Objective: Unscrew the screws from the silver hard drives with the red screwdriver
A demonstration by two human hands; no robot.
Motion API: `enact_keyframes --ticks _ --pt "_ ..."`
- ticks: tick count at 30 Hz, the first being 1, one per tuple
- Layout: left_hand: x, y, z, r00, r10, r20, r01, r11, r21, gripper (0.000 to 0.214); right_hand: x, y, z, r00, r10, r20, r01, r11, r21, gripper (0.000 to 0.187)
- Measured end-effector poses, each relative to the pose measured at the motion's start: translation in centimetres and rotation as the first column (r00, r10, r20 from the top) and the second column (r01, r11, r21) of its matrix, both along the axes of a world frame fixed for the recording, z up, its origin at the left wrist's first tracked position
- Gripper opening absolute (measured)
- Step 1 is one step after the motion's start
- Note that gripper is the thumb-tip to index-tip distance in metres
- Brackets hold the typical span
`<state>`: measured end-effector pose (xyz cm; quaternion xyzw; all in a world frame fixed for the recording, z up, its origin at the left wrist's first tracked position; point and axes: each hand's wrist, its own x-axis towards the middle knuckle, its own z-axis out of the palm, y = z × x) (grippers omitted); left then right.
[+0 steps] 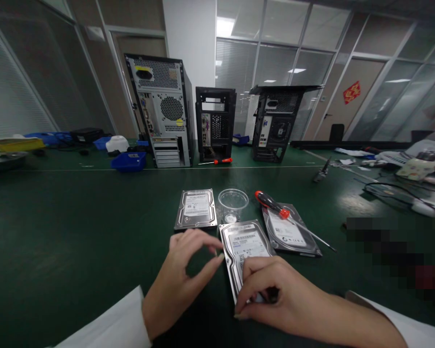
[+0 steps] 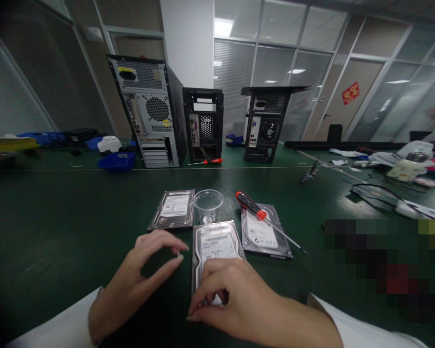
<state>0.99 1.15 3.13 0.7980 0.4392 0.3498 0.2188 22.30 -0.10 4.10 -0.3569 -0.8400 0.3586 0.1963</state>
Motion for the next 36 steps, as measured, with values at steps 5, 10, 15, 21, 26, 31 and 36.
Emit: enact_keyframes --ticks 5,10,15,21,26,31,36 --pt "-0.5 -2.5 0.2 0.977 -0.202 -0.062 0.185 0.959 -0.214 0.016 0.1 0.0 -0.1 0.999 0.039 -0.007 -0.039 0.999 0.007 0.01" --pt "0.2 -2.2 -0.1 0.973 -0.214 -0.084 0.173 0.923 -0.345 0.031 0.5 -0.4 0.4 0.994 0.09 0.06 -0.096 0.99 0.107 0.016" --pt "0.6 -1.9 -0.7 0.973 -0.224 -0.048 0.185 0.894 -0.407 0.032 1.2 -1.1 1.3 0.967 0.121 0.225 -0.17 0.963 0.21 0.022" --pt "1.0 -1.7 -0.8 0.972 -0.235 -0.032 0.203 0.895 -0.396 0.032 1.0 -1.6 2.4 0.927 0.132 0.352 -0.255 0.909 0.331 0.024" --pt "1.3 -1.8 -0.8 0.974 -0.22 -0.058 0.183 0.91 -0.371 0.031 0.5 -1.8 2.3 0.913 0.09 0.399 -0.286 0.838 0.466 0.018" --pt "1.6 -2.1 -0.9 0.972 -0.223 -0.077 0.184 0.92 -0.345 0.024 0.6 -1.9 0.7 0.983 0.079 0.163 -0.137 0.912 0.386 0.016" --pt "1.7 -2.1 -1.1 0.985 -0.166 -0.055 0.134 0.918 -0.372 0.023 -0.2 -1.7 -1.7 0.983 -0.107 -0.151 0.143 0.957 0.251 0.01"
